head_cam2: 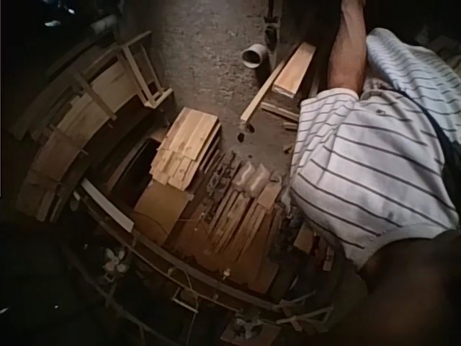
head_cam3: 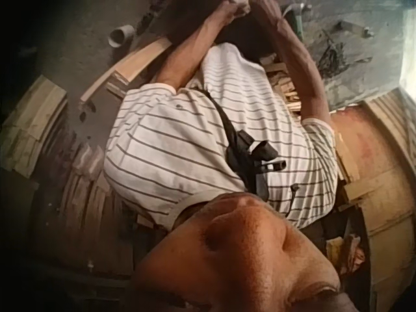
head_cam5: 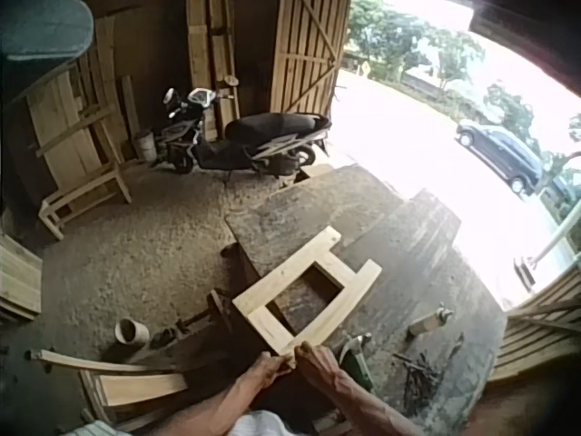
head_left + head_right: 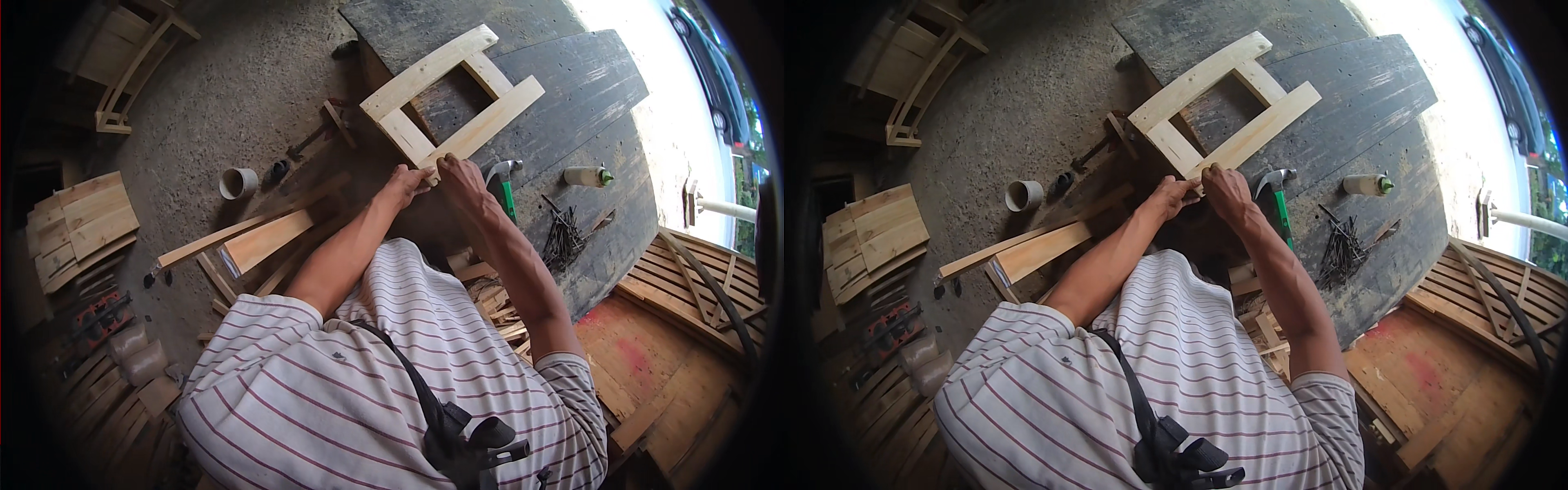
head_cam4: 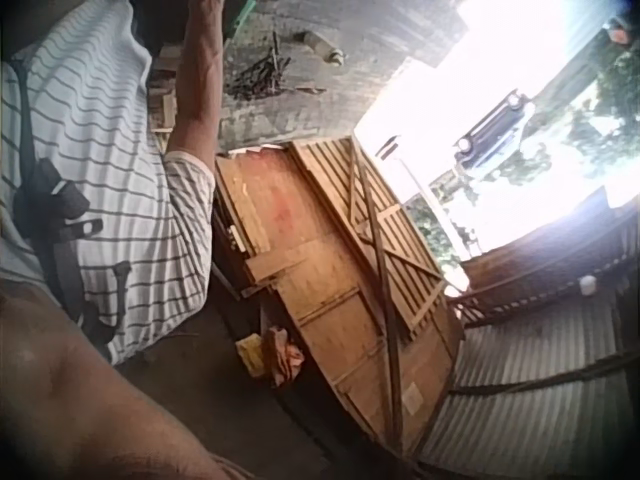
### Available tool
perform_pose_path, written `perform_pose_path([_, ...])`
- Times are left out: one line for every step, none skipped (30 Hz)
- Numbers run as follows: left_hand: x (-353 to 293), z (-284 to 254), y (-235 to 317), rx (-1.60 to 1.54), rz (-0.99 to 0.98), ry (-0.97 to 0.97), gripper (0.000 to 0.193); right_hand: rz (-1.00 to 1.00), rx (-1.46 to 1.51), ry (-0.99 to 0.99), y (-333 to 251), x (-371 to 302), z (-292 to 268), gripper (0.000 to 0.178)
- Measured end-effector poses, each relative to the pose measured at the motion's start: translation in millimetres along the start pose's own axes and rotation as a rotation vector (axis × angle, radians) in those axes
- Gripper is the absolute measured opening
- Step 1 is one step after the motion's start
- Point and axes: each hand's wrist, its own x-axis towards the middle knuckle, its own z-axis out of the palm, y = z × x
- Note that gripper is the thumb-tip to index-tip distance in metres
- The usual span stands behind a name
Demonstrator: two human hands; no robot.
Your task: The person is assembling a wooden stool or frame using nails, a hammer, and a power drill.
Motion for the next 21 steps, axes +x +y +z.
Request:
perform_pose_path([0,0,0,0.005,-0.010,-0.006,0.029,0.019,-0.001,-0.040,-1,1,2,0.016])
perform_pose_path([0,-1,-1,0.014,-0.006,-0.019,0.029,0.022,0.005,-0.006,-3,1,3,0.016])
perform_pose_path([2,-2,-1,0.009,-0.003,-0.030,0.024,0.029,0.016,-0.017,-4,1,4,0.015])
perform_pose_path([3,-2,-1,0.003,-0.007,-0.043,0.020,0.071,0.008,-0.011,-4,1,4,0.014])
perform_pose_path([4,-3,-3,0.013,-0.009,-0.050,0.020,0.100,0.072,-0.017,-4,2,4,0.012])
perform_pose_path([6,-4,-3,-0.005,0.001,-0.043,0.017,0.121,0.082,-0.080,-3,2,3,0.012])
perform_pose_path([7,-5,-4,-0.019,0.010,-0.038,0.015,0.107,0.077,-0.054,-2,2,4,0.012])
perform_pose_path([9,-7,-4,0.000,0.018,-0.059,0.015,0.115,0.056,-0.096,-1,2,4,0.012])
perform_pose_path([10,-7,-4,-0.006,0.017,-0.062,0.019,0.106,0.046,0.015,0,3,6,0.012])
perform_pose_path([12,-7,-5,-0.013,-0.012,-0.060,0.023,0.102,0.048,-0.003,1,4,7,0.013])
perform_pose_path([13,-9,-4,0.012,-0.024,-0.063,0.024,0.102,0.061,-0.032,0,3,10,0.014])
perform_pose_path([14,-10,-6,0.026,-0.016,-0.057,0.024,0.095,0.078,-0.045,-2,3,12,0.015])
perform_pose_path([17,-12,-4,0.010,-0.006,-0.085,0.024,0.102,0.069,-0.019,-3,4,13,0.016])
perform_pose_path([19,-14,-5,0.006,-0.024,-0.101,0.024,0.111,0.084,-0.010,-6,3,14,0.016])
perform_pose_path([22,-15,-6,0.006,-0.013,-0.130,0.025,0.147,0.096,-0.022,-8,4,13,0.017])
perform_pose_path([25,-16,-7,0.018,-0.006,-0.122,0.030,0.230,0.077,-0.090,-11,1,11,0.020])
perform_pose_path([27,-19,-9,-0.002,-0.018,-0.122,0.034,0.203,0.091,-0.013,-14,-2,6,0.020])
perform_pose_path([29,-20,-8,-0.014,-0.037,-0.112,0.038,0.228,0.123,-0.001,-16,-8,1,0.025])
perform_pose_path([30,-21,-8,-0.001,-0.043,-0.131,0.038,0.216,0.180,0.053,-16,-17,-5,0.032])
perform_pose_path([30,-20,-8,-0.050,-0.015,-0.120,0.048,0.265,0.148,0.015,-15,-26,-11,0.032])
perform_pose_path([31,-19,-4,-0.105,-0.030,-0.095,0.058,0.327,0.205,0.187,-12,-44,-15,0.039])
